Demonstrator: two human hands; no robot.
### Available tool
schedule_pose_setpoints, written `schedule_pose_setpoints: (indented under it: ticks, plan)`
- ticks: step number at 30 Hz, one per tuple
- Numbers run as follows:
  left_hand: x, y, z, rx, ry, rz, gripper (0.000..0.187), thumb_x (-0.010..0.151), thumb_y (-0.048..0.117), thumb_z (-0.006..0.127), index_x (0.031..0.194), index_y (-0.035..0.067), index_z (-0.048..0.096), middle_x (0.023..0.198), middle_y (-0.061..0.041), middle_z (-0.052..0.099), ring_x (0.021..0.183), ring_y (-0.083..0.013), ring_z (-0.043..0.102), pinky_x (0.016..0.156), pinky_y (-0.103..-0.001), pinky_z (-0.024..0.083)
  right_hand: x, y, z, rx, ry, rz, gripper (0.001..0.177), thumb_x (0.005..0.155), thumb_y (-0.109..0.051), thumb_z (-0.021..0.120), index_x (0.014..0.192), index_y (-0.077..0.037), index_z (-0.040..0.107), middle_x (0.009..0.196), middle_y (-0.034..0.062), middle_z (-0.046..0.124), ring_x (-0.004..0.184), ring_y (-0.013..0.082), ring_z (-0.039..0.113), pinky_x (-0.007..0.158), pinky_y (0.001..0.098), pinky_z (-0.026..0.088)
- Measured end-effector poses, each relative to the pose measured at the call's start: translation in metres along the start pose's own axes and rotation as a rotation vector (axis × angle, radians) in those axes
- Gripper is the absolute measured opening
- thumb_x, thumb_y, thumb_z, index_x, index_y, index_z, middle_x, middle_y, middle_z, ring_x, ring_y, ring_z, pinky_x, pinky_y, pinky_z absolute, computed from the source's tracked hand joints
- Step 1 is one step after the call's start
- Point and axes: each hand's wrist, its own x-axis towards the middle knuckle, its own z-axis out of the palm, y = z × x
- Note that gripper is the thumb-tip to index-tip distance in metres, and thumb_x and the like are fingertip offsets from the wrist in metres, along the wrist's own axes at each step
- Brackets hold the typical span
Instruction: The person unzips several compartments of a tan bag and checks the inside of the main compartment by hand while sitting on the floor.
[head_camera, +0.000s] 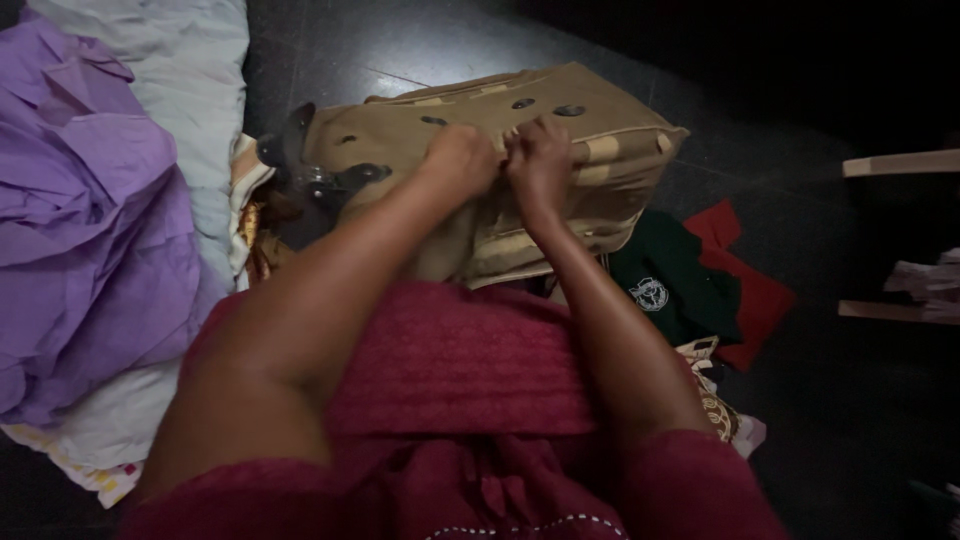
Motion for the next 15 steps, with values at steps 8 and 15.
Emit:
schedule_pose_setpoints:
  ticks: [8,15]
  plan:
    - [0.010,0.012,-0.012,-0.110,0.015,0.020,0.025,0.091,0.021,0.058,0.098,0.016,0.081,0.103,-0.010,0.078,0.092,-0.0277,0.075,0.073,-0.042,0.060,-0.003,0.018,-0.003,-0.004,-0.009,0.207,0.011,0.091,-0.013,0.074,0.093,-0.002,0.076,0.099,0.0142,0.071,0.092,0.0349,0.068,0.084,0.0458,0.052]
    - [-0.010,0.070,-0.003,0.063,0.018,0.216,0.022,0.093,0.027,0.062,0.092,0.017,0.081,0.097,-0.006,0.079,0.084,-0.0237,0.075,0.065,-0.040,0.058,0.050,0.096,-0.087,0.165,0.306,0.728,0.018,0.100,-0.021,0.068,0.099,-0.005,0.075,0.094,0.0080,0.071,0.081,0.0215,0.067,0.074,0.0354,0.055]
